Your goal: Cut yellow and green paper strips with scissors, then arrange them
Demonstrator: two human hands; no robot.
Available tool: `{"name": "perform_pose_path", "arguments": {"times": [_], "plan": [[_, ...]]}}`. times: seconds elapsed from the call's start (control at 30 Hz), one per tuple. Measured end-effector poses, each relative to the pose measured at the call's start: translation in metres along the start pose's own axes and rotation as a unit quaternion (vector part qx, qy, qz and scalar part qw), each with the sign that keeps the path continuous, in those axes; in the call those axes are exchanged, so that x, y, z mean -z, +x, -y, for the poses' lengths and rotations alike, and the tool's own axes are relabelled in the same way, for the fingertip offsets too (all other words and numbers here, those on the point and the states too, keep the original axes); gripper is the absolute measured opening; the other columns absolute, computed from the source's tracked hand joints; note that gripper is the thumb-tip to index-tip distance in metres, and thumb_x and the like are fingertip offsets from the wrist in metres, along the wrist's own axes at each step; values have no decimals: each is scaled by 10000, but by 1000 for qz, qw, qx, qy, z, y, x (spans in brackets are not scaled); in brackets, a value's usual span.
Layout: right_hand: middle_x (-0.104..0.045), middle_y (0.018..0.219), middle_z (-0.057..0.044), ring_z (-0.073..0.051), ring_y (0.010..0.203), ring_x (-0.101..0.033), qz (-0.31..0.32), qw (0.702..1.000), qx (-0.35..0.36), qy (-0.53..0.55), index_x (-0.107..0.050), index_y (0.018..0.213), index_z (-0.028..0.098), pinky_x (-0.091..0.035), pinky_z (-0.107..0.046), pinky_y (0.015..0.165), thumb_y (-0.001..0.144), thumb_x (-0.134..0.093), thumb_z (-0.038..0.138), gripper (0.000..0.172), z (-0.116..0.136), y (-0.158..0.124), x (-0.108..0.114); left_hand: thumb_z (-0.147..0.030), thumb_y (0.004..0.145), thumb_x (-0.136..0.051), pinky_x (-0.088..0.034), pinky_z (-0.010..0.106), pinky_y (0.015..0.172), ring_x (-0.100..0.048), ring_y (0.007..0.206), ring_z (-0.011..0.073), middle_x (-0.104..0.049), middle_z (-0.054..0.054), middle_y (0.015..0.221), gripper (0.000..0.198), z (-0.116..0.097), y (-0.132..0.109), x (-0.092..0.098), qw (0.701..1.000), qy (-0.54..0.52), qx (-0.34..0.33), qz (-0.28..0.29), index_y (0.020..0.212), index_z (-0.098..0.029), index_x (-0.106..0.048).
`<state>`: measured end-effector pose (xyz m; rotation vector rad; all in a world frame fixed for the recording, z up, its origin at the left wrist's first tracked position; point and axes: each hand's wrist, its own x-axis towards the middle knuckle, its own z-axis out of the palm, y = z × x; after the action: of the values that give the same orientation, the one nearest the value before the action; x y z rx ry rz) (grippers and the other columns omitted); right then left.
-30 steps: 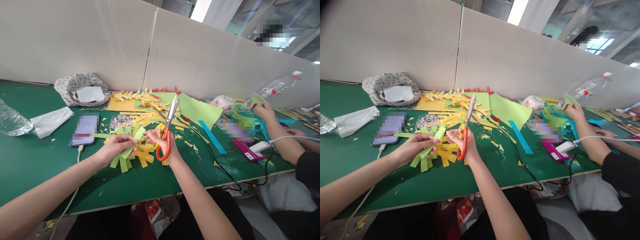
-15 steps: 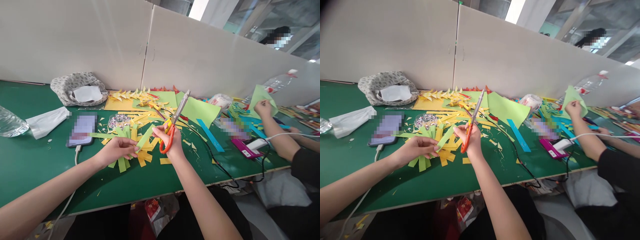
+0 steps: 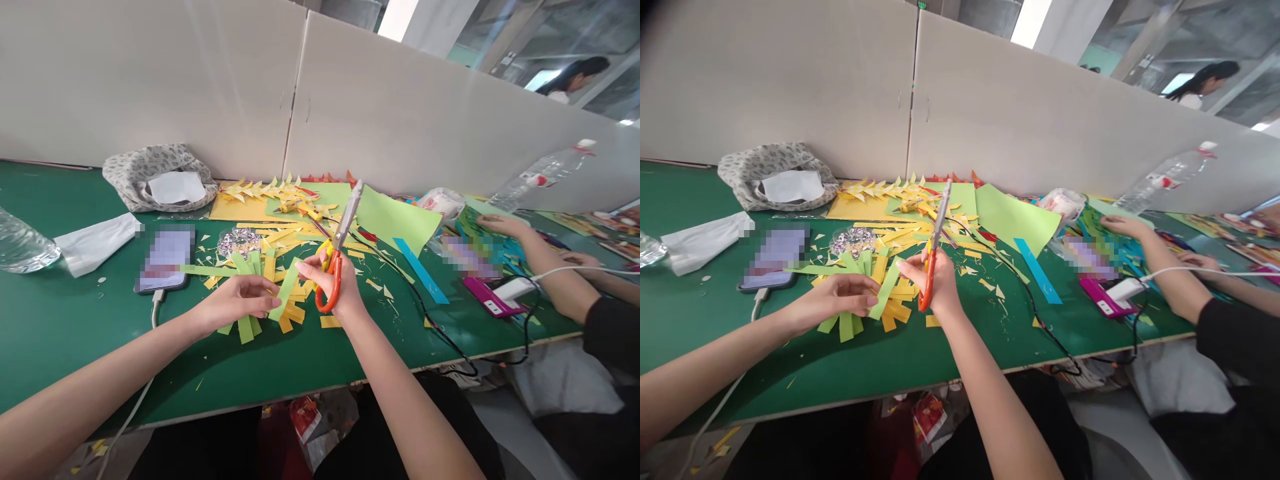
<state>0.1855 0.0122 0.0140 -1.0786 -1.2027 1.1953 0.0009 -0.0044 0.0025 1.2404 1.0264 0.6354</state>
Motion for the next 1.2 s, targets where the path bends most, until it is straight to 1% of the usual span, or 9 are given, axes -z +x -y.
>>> {"name": "perform_pose_path", "arguments": {"times": [0.1,0.2,0.5,0.7,0.8,0.87,1.0,1.1,1.2], "plan": [[-583,643,51,-136,595,-589,60,997,-19,-34,-366,693,217,-503,-347,676,537,-736,268,404,0,-4,-3,-331,632,-696,-511,255,641,-609,635,133,-653,14,677,235,-1,1,1,1000,-17,-18,-17,805,-177,-658],[-593,672,40,-142,621,-589,82,995,-24,-58,-373,713,219,-500,-356,689,537,-738,288,410,-3,-6,-7,-315,624,-704,-507,233,589,-586,545,111,-627,5,595,170,-1,2,0,999,-17,-18,-20,701,-168,-662],[-615,697,31,-134,618,-595,71,995,-8,-71,-362,722,218,-501,-345,687,585,-710,286,379,-6,-7,-8,-295,613,-716,-506,207,556,-581,509,104,-624,11,556,132,4,4,0,999,-31,-19,-34,659,-177,-676],[-605,699,29,-133,626,-593,75,994,-5,-75,-359,711,219,-500,-337,685,581,-705,293,378,-7,-8,-11,-299,619,-715,-510,216,561,-590,527,111,-629,15,570,160,3,3,0,998,-47,-22,-31,706,-174,-664],[-601,714,22,-135,631,-588,68,992,1,-105,-358,710,221,-491,-324,666,596,-685,343,367,-6,-9,-13,-302,630,-708,-503,205,552,-576,531,100,-617,11,590,152,4,4,1,997,-55,-40,-42,697,-173,-663],[-597,744,14,-133,632,-576,48,986,10,-159,-387,734,221,-477,-304,627,623,-654,388,334,-3,-12,-13,-299,633,-708,-503,204,562,-578,556,98,-625,13,636,147,5,5,1,993,-82,-64,-64,698,-175,-663],[-566,762,6,-130,607,-537,45,949,28,-311,-437,854,218,-428,-271,542,667,-587,456,338,2,-19,-14,-284,633,-714,-509,213,603,-587,613,102,-630,7,689,151,6,8,4,967,-174,-128,-137,711,-173,-647],[-557,824,-21,-160,675,-549,48,903,68,-422,-425,892,211,-406,-273,553,654,-575,498,402,2,-25,-18,-270,629,-719,-505,198,622,-584,638,91,-622,-8,695,153,4,9,8,939,-230,-158,-203,711,-174,-633],[-557,863,-54,-206,755,-559,35,855,103,-507,-409,863,203,-387,-281,568,635,-571,540,437,-3,-30,-24,-258,605,-733,-505,200,615,-581,652,93,-619,-11,709,170,2,9,10,914,-261,-173,-258,701,-171,-624]]}}
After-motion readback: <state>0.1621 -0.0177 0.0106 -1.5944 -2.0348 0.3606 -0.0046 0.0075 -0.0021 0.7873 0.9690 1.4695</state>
